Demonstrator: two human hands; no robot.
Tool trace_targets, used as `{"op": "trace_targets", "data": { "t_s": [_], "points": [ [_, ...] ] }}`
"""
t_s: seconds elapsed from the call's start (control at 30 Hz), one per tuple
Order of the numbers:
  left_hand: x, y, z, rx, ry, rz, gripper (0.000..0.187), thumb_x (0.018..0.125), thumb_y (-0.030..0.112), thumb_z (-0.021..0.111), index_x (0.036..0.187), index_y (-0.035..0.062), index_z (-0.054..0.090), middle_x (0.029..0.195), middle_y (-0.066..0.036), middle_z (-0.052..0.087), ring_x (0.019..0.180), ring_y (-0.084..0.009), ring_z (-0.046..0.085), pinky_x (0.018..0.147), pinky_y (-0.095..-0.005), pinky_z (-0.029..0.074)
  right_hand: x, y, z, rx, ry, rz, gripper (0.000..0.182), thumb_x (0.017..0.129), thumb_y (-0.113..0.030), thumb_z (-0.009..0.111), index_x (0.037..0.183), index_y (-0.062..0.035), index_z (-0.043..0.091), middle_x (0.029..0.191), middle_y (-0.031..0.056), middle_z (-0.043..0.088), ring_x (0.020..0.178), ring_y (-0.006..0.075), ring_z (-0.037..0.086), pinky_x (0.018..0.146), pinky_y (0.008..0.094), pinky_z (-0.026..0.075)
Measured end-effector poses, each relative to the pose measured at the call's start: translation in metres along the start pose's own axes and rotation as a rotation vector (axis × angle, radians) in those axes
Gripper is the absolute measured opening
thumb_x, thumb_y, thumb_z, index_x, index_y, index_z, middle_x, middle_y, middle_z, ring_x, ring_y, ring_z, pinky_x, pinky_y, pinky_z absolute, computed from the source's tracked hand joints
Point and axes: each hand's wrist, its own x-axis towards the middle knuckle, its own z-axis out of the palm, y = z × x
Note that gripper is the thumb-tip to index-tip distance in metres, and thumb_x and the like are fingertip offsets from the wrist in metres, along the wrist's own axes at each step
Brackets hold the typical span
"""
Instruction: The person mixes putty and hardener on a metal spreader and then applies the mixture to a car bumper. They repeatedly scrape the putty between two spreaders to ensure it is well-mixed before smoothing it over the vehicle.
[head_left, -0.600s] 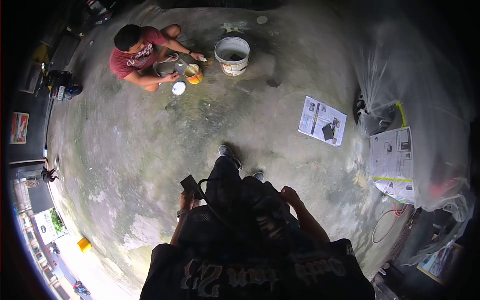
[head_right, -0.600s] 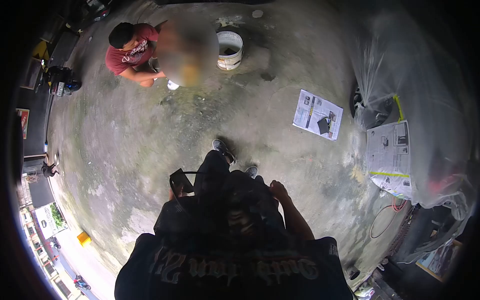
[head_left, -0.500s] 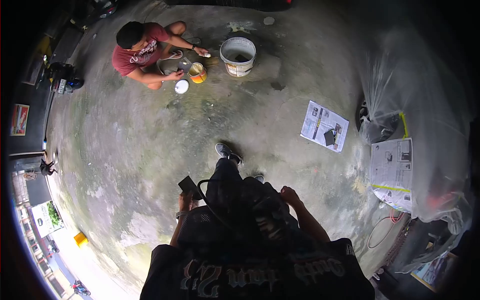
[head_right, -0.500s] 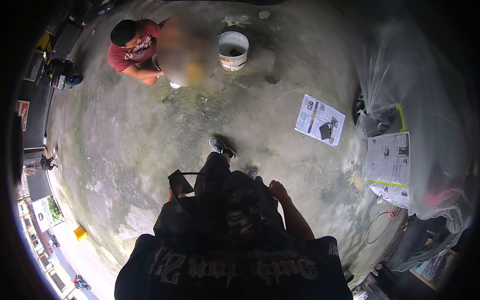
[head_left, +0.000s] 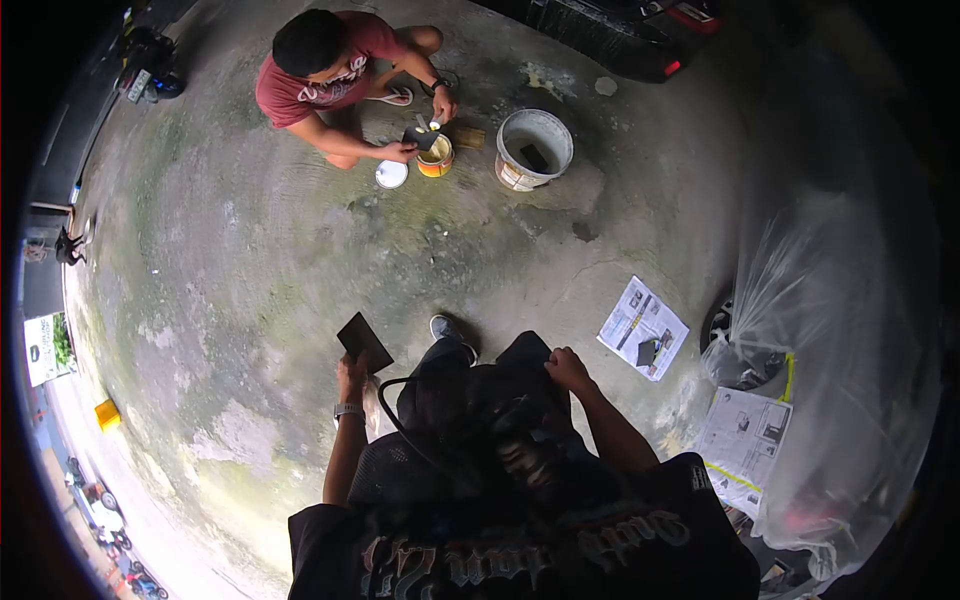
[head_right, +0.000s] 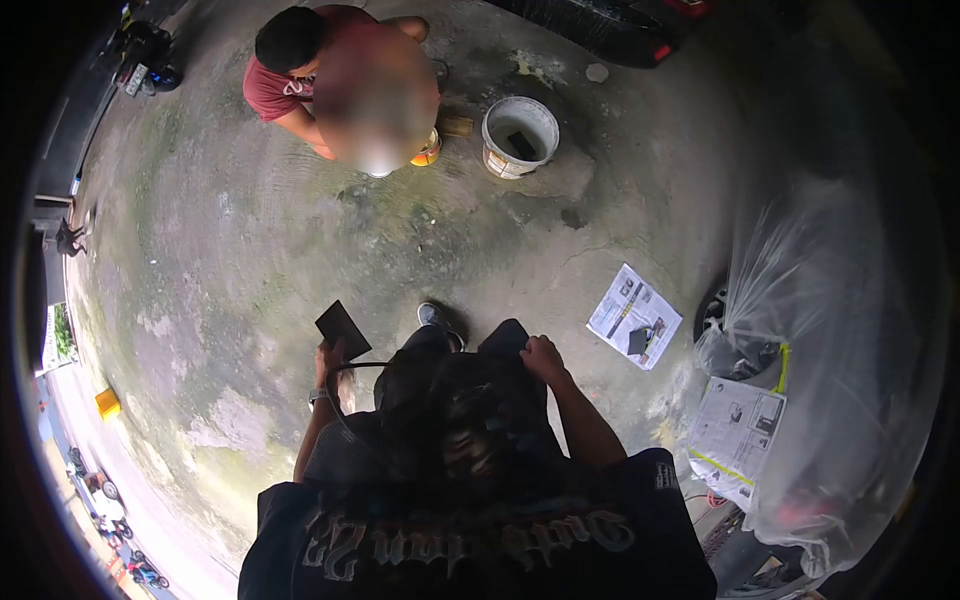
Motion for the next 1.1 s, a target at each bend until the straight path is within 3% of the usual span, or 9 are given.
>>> {"op": "trace_targets", "data": {
  "t_s": [0.13, 0.33, 0.43, 0.6, 0.77, 0.83, 0.87, 0.97, 1.1],
  "points": [
    [0.044, 0.012, 0.014, -0.257, 0.128, 0.006, 0.039, 0.092, 0.036, 0.071, 0.096, -0.0026, 0.071, 0.088, -0.018, 0.074, 0.081, -0.0284, 0.069, 0.075, -0.0436, 0.051, 0.080, -0.040, -0.048, -0.273, 0.070, -0.121, 0.022, 0.085, -0.013, 0.067, 0.106, -0.0054, 0.065, 0.118, 0.0168, 0.062, 0.112, 0.0382, 0.060, 0.097, 0.0480, 0.050],
    [0.064, 0.117, 0.062, -0.887, 0.107, -0.112, 0.025, 0.098, 0.023, 0.070, 0.105, -0.0013, 0.071, 0.097, -0.003, 0.074, 0.086, -0.0128, 0.066, 0.079, -0.0323, 0.052, 0.267, -0.091, -0.117, -0.644, -0.002, -0.411, 0.036, 0.085, -0.009, 0.063, 0.120, -0.0034, 0.063, 0.129, 0.0151, 0.057, 0.125, 0.0349, 0.053, 0.105, 0.0460, 0.044],
    [0.112, 0.092, 0.137, -1.087, 0.092, -0.241, 0.023, 0.098, 0.017, 0.070, 0.113, 0.0009, 0.070, 0.105, -0.002, 0.074, 0.093, -0.0112, 0.067, 0.085, -0.0296, 0.052, 0.411, -0.109, -0.102, -0.797, -0.024, -0.576, 0.049, 0.086, -0.009, 0.063, 0.135, -0.0035, 0.057, 0.143, 0.0135, 0.051, 0.136, 0.0333, 0.045, 0.110, 0.0458, 0.039],
    [0.234, 0.004, 0.303, -1.311, 0.091, -0.323, 0.027, 0.098, 0.013, 0.069, 0.124, 0.0029, 0.068, 0.116, -0.002, 0.072, 0.104, -0.0123, 0.066, 0.095, -0.0298, 0.050, 0.700, -0.140, -0.039, -1.036, 0.234, -0.931, 0.057, 0.091, -0.010, 0.056, 0.147, -0.0023, 0.047, 0.160, 0.0135, 0.040, 0.148, 0.0345, 0.036, 0.114, 0.0477, 0.036],
    [0.358, -0.032, 0.419, -1.327, 0.073, -0.263, 0.026, 0.099, 0.013, 0.068, 0.122, 0.0022, 0.068, 0.115, -0.001, 0.072, 0.103, -0.0111, 0.065, 0.095, -0.0287, 0.050, 0.880, -0.235, -0.008, -1.155, 0.471, -1.055, 0.059, 0.096, -0.009, 0.052, 0.153, -0.0186, 0.044, 0.158, 0.0094, 0.042, 0.141, 0.0326, 0.045, 0.114, 0.0503, 0.039],
    [0.396, -0.047, 0.449, -1.328, 0.014, -0.200, 0.027, 0.100, 0.013, 0.068, 0.124, 0.0016, 0.067, 0.115, -0.001, 0.073, 0.105, -0.0107, 0.065, 0.096, -0.0287, 0.049, 0.991, -0.246, 0.009, -0.897, 0.587, -1.151, 0.053, 0.102, -0.014, 0.046, 0.154, -0.0232, 0.044, 0.156, 0.0084, 0.046, 0.134, 0.0330, 0.053, 0.109, 0.0483, 0.043],
    [0.413, -0.054, 0.462, -1.322, -0.002, -0.161, 0.027, 0.100, 0.013, 0.068, 0.125, 0.0016, 0.066, 0.115, 0.000, 0.073, 0.105, -0.0103, 0.065, 0.096, -0.0289, 0.049, 0.991, -0.264, 0.009, -0.971, 0.720, -1.288, 0.045, 0.105, -0.019, 0.044, 0.149, -0.0206, 0.050, 0.150, 0.0092, 0.052, 0.130, 0.0337, 0.055, 0.108, 0.0463, 0.044],
    [0.448, -0.058, 0.478, -1.298, -0.021, -0.094, 0.027, 0.100, 0.013, 0.067, 0.124, 0.0016, 0.066, 0.115, 0.000, 0.073, 0.105, -0.0100, 0.065, 0.096, -0.0291, 0.050, 0.995, -0.287, -0.003, -1.047, 0.541, -1.205, 0.036, 0.104, -0.027, 0.047, 0.131, -0.0082, 0.063, 0.132, 0.0138, 0.065, 0.128, 0.0331, 0.057, 0.106, 0.0450, 0.045],
    [0.462, -0.043, 0.472, -1.255, 0.025, -0.046, 0.025, 0.101, 0.011, 0.066, 0.124, 0.0017, 0.065, 0.115, 0.000, 0.073, 0.107, -0.0104, 0.065, 0.095, -0.0290, 0.051, 0.989, -0.288, -0.034, -1.073, 0.478, -1.191, 0.030, 0.101, -0.021, 0.052, 0.123, -0.0032, 0.063, 0.123, 0.0162, 0.068, 0.123, 0.0334, 0.060, 0.103, 0.0446, 0.047]
  ]
}}
